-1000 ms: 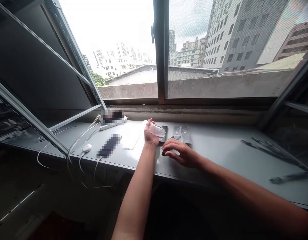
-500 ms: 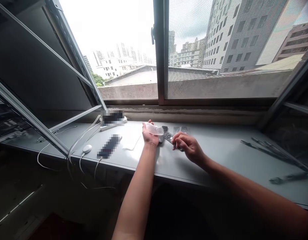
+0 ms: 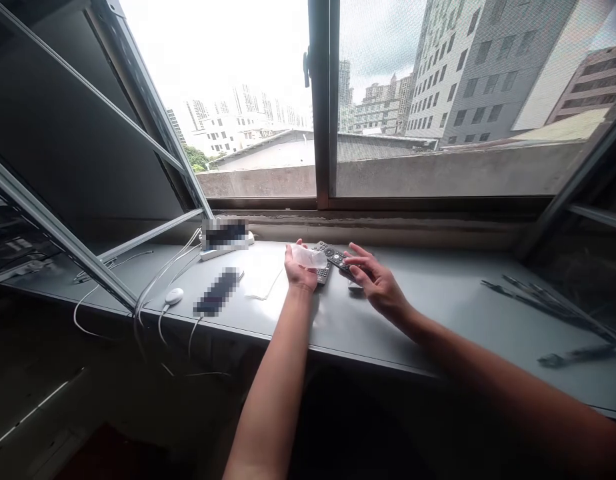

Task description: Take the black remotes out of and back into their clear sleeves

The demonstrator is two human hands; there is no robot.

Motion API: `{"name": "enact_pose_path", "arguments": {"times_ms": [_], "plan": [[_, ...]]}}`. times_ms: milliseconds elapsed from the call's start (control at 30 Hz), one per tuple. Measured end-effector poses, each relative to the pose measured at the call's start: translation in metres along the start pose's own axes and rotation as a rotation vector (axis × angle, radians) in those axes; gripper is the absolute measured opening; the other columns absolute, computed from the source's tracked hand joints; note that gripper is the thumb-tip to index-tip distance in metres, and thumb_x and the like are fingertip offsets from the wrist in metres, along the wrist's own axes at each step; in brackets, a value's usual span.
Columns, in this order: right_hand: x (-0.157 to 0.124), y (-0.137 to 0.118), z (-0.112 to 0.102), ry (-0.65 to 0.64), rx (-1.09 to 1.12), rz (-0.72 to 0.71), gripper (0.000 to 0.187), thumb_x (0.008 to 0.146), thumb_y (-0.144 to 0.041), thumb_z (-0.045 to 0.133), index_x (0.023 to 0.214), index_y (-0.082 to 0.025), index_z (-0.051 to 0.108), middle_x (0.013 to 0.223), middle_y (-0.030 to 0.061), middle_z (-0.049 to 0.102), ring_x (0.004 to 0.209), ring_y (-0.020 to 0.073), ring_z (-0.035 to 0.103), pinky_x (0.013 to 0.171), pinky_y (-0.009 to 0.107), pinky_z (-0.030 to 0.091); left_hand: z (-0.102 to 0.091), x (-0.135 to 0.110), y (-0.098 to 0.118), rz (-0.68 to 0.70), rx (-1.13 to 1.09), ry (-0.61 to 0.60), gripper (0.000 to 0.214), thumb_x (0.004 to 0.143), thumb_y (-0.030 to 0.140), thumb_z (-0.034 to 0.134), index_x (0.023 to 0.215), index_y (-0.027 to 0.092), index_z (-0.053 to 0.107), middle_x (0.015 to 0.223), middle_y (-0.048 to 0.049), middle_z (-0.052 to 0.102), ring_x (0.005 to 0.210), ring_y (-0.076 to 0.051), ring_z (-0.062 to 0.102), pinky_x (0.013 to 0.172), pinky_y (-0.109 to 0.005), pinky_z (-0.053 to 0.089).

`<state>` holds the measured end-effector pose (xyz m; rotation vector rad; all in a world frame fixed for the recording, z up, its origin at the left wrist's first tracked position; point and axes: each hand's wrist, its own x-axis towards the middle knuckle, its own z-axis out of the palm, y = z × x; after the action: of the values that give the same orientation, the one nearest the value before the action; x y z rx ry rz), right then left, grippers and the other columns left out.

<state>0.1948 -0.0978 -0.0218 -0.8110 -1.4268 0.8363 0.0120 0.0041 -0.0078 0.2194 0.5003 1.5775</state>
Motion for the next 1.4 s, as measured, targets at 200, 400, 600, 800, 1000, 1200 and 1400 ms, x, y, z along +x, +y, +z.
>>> {"name": "enact_pose_path", "arguments": {"times_ms": [200, 400, 600, 800, 1000, 1200, 1400], "plan": [[0.010, 0.005, -0.003, 0.144, 0.586, 0.333, 0.063, 0.091, -0.018, 0.086, 0.148, -0.032, 0.063, 0.154, 0.0061, 0.068, 0.140, 0.0240, 0.069, 0.117, 0.038, 0.061, 0.003, -0.005, 0.001, -0.009, 0.014, 0.006, 0.028, 0.106, 0.041, 0.066, 0.111, 0.015, 0.075, 0.090, -0.0040, 0.070, 0.069, -0.012, 0.067, 0.065, -0.024, 0.057], [0.014, -0.006, -0.011, 0.039, 0.729, 0.524, 0.033, 0.095, -0.003, 0.073, 0.121, -0.022, 0.072, 0.120, 0.0098, 0.082, 0.112, 0.0197, 0.081, 0.093, 0.028, 0.072, 0.002, -0.003, 0.000, 0.010, 0.026, 0.001, 0.022, 0.103, 0.036, 0.070, 0.110, 0.016, 0.075, 0.091, -0.0036, 0.071, 0.071, -0.011, 0.067, 0.065, -0.023, 0.058], [0.011, -0.009, -0.007, 0.035, 0.746, 0.617, 0.023, 0.099, -0.007, 0.068, 0.118, -0.018, 0.072, 0.098, 0.0047, 0.075, 0.061, 0.0092, 0.064, 0.047, 0.017, 0.055, 0.000, -0.001, -0.004, 0.001, 0.086, -0.037, 0.023, 0.101, 0.036, 0.072, 0.111, 0.016, 0.077, 0.094, -0.0044, 0.071, 0.073, -0.012, 0.068, 0.065, -0.024, 0.057], [0.013, -0.011, -0.008, -0.056, 0.801, 0.626, 0.032, 0.115, -0.038, 0.047, 0.123, -0.017, 0.070, 0.083, 0.0026, 0.065, 0.048, 0.0093, 0.045, 0.038, 0.019, 0.037, 0.000, -0.001, -0.005, 0.001, 0.107, -0.046, 0.024, 0.098, 0.036, 0.074, 0.112, 0.017, 0.078, 0.096, -0.0049, 0.071, 0.073, -0.013, 0.067, 0.067, -0.025, 0.057], [0.013, -0.011, -0.010, -0.059, 0.808, 0.666, 0.050, 0.118, -0.044, 0.029, 0.124, -0.017, 0.070, 0.080, 0.0053, 0.065, 0.047, 0.0126, 0.043, 0.038, 0.023, 0.038, -0.001, -0.001, -0.004, -0.006, 0.114, -0.044, 0.025, 0.099, 0.038, 0.073, 0.112, 0.018, 0.078, 0.095, -0.0043, 0.070, 0.072, -0.013, 0.066, 0.066, -0.026, 0.057], [0.012, -0.010, -0.010, -0.042, 0.835, 0.667, 0.039, 0.116, -0.043, 0.043, 0.124, -0.017, 0.072, 0.084, 0.0050, 0.066, 0.059, 0.0140, 0.054, 0.048, 0.024, 0.051, -0.001, -0.001, -0.005, 0.003, 0.118, -0.087, 0.026, 0.099, 0.040, 0.073, 0.112, 0.018, 0.078, 0.096, -0.0044, 0.069, 0.072, -0.013, 0.066, 0.067, -0.026, 0.057], [0.014, -0.013, -0.010, 0.092, 0.819, 0.705, 0.021, 0.111, -0.036, 0.062, 0.114, -0.018, 0.072, 0.091, 0.0053, 0.069, 0.064, 0.0129, 0.062, 0.044, 0.020, 0.053, -0.002, -0.001, -0.006, -0.010, 0.126, -0.123, 0.029, 0.098, 0.041, 0.074, 0.116, 0.018, 0.077, 0.097, -0.0051, 0.071, 0.073, -0.013, 0.066, 0.069, -0.026, 0.057]]}}
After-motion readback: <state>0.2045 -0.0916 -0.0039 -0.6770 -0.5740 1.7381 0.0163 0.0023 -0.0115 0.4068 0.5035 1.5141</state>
